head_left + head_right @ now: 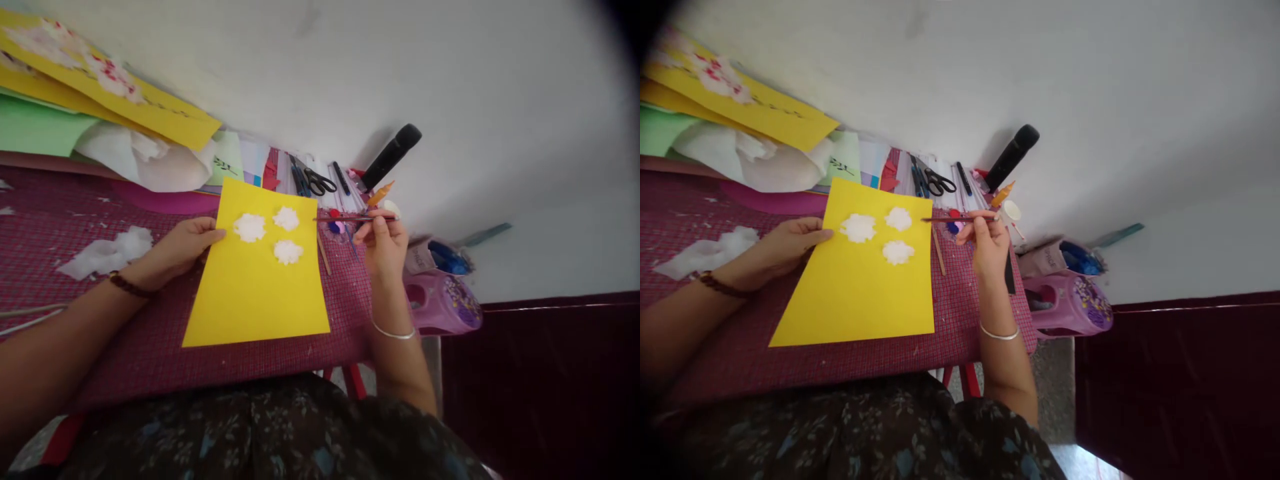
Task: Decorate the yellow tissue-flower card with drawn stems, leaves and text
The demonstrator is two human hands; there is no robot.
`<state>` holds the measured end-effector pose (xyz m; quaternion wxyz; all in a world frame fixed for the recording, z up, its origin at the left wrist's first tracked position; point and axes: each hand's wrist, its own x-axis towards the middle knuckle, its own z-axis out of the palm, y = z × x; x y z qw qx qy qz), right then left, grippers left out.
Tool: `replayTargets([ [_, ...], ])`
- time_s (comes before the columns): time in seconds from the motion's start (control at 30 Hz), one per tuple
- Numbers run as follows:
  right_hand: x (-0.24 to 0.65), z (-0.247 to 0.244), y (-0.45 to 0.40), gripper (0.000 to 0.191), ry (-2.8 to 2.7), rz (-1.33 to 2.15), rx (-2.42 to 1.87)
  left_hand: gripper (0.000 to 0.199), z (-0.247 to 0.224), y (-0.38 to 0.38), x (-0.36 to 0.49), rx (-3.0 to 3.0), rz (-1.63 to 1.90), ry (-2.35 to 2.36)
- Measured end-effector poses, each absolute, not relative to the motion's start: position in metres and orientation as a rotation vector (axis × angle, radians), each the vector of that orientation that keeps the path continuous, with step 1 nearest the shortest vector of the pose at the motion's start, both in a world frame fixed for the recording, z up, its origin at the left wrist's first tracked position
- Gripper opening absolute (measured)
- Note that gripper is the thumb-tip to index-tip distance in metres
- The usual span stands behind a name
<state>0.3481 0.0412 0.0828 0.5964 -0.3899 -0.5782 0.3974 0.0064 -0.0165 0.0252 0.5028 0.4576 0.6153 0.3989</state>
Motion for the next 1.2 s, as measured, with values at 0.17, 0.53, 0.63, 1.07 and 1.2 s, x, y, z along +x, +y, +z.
replayTargets([
  [0.17,0.316,0.066,0.022,0.032,-1.368,0.906,-0.970,0.024,0.021,-0.018,0.005,1.415,0.714,1.598],
  [0.53,0.292,0.040,0.026,0.026,-1.298,1.014,-1.012,0.036,0.027,-0.008,-0.010,1.943,0.284,1.573],
  [0.63,0.295,0.029,0.024,0.033,-1.305,1.159,-1.014,0.035,0.022,-0.008,-0.016,1.962,0.223,1.558],
  [1.07,0.298,0.012,0.037,0.031,-0.760,1.419,-1.095,0.038,0.015,-0.011,-0.018,1.996,0.087,1.591],
  [1.2,0.298,0.018,0.038,0.030,-0.582,1.590,-1.089,0.047,0.019,-0.011,-0.017,1.967,0.033,1.660],
])
